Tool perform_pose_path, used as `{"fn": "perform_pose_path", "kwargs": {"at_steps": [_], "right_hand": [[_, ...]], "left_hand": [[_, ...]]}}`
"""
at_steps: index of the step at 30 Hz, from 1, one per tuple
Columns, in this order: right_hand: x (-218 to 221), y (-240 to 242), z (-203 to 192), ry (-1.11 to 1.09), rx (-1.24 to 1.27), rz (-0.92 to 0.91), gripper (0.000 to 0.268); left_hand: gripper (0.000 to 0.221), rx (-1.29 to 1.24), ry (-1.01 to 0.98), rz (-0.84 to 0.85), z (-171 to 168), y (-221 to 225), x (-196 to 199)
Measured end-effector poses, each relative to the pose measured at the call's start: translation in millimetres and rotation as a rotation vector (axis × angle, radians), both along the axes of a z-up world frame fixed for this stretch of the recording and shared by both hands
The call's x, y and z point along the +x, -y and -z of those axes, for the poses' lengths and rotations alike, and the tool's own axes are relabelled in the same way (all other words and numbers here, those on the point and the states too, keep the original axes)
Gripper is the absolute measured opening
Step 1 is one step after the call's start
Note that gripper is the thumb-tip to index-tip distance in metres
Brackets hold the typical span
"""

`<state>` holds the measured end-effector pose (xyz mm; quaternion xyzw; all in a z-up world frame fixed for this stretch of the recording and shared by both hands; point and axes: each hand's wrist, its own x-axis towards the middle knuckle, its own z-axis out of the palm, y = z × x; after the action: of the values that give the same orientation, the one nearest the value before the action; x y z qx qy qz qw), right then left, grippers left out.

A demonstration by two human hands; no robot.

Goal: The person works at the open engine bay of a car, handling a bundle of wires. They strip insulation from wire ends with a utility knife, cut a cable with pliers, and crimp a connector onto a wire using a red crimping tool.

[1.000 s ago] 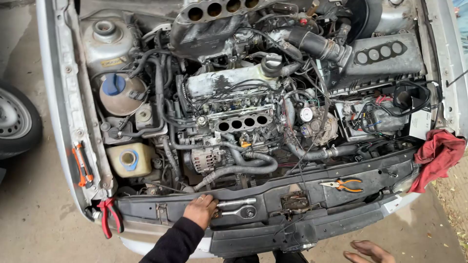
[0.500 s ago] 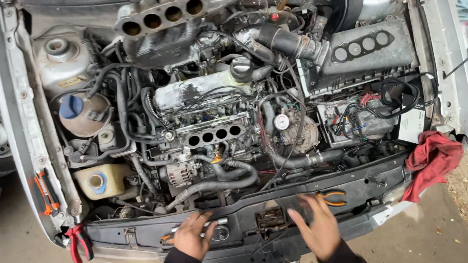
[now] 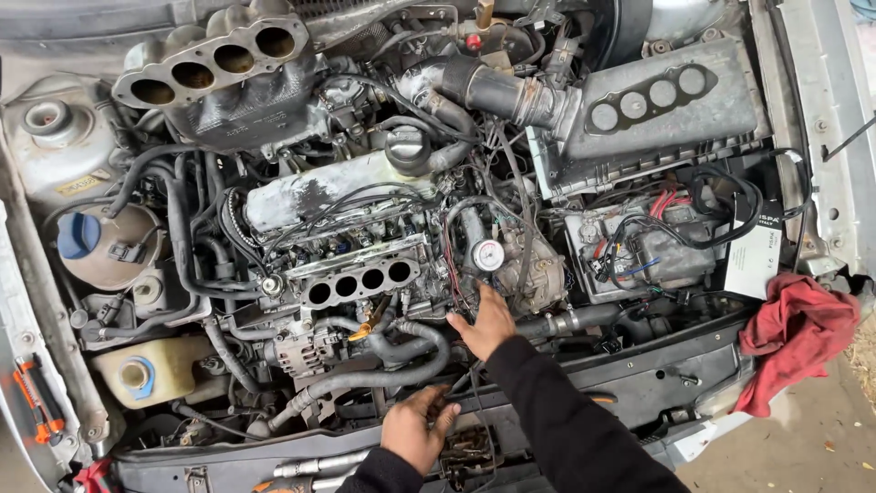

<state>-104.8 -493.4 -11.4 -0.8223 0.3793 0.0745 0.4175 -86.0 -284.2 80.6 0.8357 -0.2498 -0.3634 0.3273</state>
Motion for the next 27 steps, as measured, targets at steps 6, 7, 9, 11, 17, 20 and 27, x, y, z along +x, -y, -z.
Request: {"fn": "perform_pose_path", "kwargs": {"at_steps": [6,7,9,11,17,20,27], "right_hand": [[43,16,30,-0.043,0.189,0.045,0.103],[46,19,33,-0.044,0.186,0.040,0.103],[53,21,40,0.243,0.627,0.218,0.099],[53,27,42,0.126,0.633,0.193,0.096],[43,31,57,0.215,0.696,0.194,0.050],[42,28,51,0.159,0.457,0.175,0.034],[46,11,31,0.172,0.152,0.290,0.019]], "left_hand": [[0.038,-0.005,-0.141,0.022,20,-2,2],[0.038,-0.008,-0.141,0.017,19,-3,3],[0.037,-0.015,-0.164,0.042,19,-8,4],[0.037,0.006,-0.197,0.047,21,-17,7],[0.038,-0.020,-0.279,0.038,35,-39,15],[0.037,-0.013,-0.299,0.015,33,-38,23],[0.036,-0.101,-0.280,-0.056,38,-22,49]]}}
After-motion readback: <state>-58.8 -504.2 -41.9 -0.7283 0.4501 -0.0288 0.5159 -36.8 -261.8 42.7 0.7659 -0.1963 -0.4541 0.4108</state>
